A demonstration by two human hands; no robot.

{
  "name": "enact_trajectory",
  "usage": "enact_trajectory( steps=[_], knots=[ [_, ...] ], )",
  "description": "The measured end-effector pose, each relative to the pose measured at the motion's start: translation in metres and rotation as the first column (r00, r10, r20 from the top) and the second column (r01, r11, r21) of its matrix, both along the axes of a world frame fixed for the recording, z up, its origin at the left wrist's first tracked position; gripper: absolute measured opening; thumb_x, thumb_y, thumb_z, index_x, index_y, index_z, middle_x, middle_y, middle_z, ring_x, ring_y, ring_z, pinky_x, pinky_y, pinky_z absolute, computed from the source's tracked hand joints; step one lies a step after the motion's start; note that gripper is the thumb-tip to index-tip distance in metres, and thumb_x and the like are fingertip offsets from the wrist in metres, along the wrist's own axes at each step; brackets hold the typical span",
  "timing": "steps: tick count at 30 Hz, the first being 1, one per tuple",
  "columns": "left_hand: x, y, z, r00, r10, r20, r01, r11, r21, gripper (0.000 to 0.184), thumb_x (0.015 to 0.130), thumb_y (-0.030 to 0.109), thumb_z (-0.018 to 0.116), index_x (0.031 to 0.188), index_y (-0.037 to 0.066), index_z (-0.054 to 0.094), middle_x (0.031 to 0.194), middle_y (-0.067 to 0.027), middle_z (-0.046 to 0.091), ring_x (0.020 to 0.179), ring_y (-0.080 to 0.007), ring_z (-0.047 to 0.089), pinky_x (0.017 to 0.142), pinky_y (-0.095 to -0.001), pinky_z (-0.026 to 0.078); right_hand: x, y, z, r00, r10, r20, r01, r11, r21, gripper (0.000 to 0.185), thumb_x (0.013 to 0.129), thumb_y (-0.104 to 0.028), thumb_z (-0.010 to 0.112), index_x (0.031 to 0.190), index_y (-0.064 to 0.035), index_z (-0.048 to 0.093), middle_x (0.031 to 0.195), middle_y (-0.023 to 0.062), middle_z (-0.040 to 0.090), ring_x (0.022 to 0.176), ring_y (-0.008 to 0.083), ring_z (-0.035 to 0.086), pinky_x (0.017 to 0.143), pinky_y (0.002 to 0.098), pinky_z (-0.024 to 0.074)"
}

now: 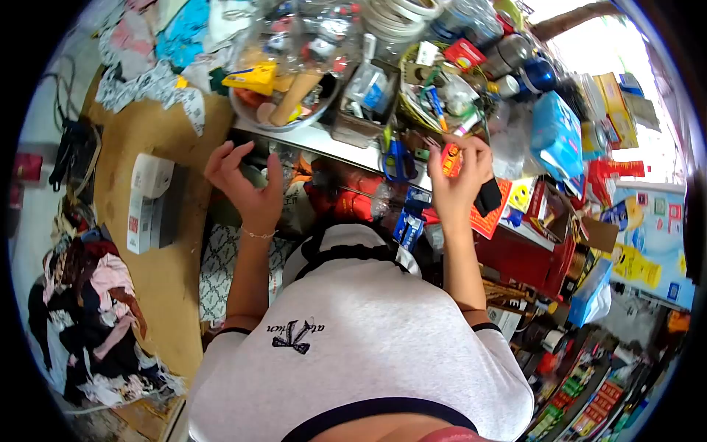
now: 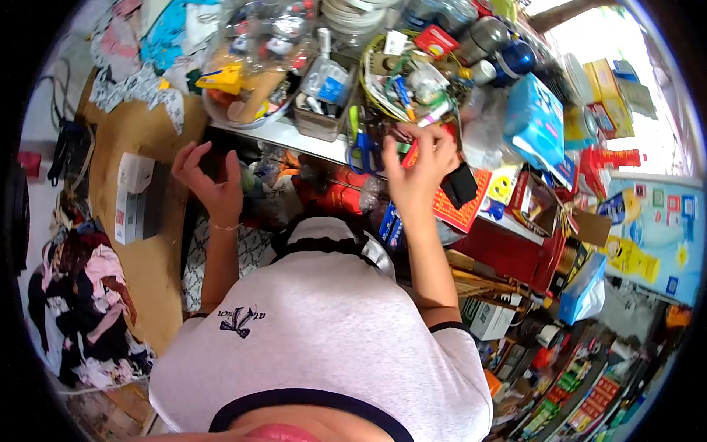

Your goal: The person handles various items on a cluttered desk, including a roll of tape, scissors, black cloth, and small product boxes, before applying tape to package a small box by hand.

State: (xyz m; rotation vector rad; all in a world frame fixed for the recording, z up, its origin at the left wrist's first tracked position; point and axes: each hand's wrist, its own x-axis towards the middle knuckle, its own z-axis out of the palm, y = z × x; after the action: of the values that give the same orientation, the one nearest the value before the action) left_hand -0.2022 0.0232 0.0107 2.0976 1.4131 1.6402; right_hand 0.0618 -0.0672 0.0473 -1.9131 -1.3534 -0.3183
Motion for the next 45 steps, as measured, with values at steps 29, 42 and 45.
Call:
enact_trajectory(
  steps=[29, 42, 45],
  knots=[
    [0.045, -0.030, -0.007, 0.992, -0.121, 0.040, 0.124, 0.988, -0.089, 0.039, 0.075, 0.005, 0.070, 0.109, 0.006, 0.051, 0.120, -0.0144, 0.039, 0.112, -0.0294, 0.040, 0.098, -0.0391, 0.033, 0.138, 0.163, 0.000, 0.860, 0.132, 0.492, 0.140, 0.867, -0.477, 0.010, 0.076, -0.014, 0.062, 0.083, -0.0106, 0.069, 0.100, 0.0105, 0.058, 0.097, 0.0284, 0.058, 0.076, 0.0422, 0.0514],
    [0.037, -0.026, -0.004, 0.990, -0.134, 0.045, 0.137, 0.988, -0.068, 0.040, 0.075, 0.004, 0.069, 0.110, 0.006, 0.051, 0.118, -0.0150, 0.040, 0.110, -0.0295, 0.040, 0.096, -0.0384, 0.034, 0.147, 0.169, -0.001, 0.904, 0.159, 0.396, 0.116, 0.801, -0.587, 0.015, 0.080, -0.018, 0.060, 0.090, -0.0140, 0.071, 0.109, 0.0114, 0.056, 0.105, 0.0301, 0.056, 0.083, 0.0434, 0.0503],
    [0.035, -0.026, -0.006, 0.990, -0.139, 0.039, 0.141, 0.988, -0.066, 0.040, 0.075, 0.003, 0.069, 0.111, 0.006, 0.050, 0.118, -0.0154, 0.040, 0.110, -0.0299, 0.040, 0.096, -0.0387, 0.034, 0.148, 0.171, 0.001, 0.899, 0.140, 0.416, 0.144, 0.801, -0.580, 0.015, 0.076, -0.023, 0.071, 0.087, -0.0124, 0.072, 0.104, 0.0138, 0.058, 0.101, 0.0319, 0.057, 0.084, 0.0411, 0.0492]
  ],
)
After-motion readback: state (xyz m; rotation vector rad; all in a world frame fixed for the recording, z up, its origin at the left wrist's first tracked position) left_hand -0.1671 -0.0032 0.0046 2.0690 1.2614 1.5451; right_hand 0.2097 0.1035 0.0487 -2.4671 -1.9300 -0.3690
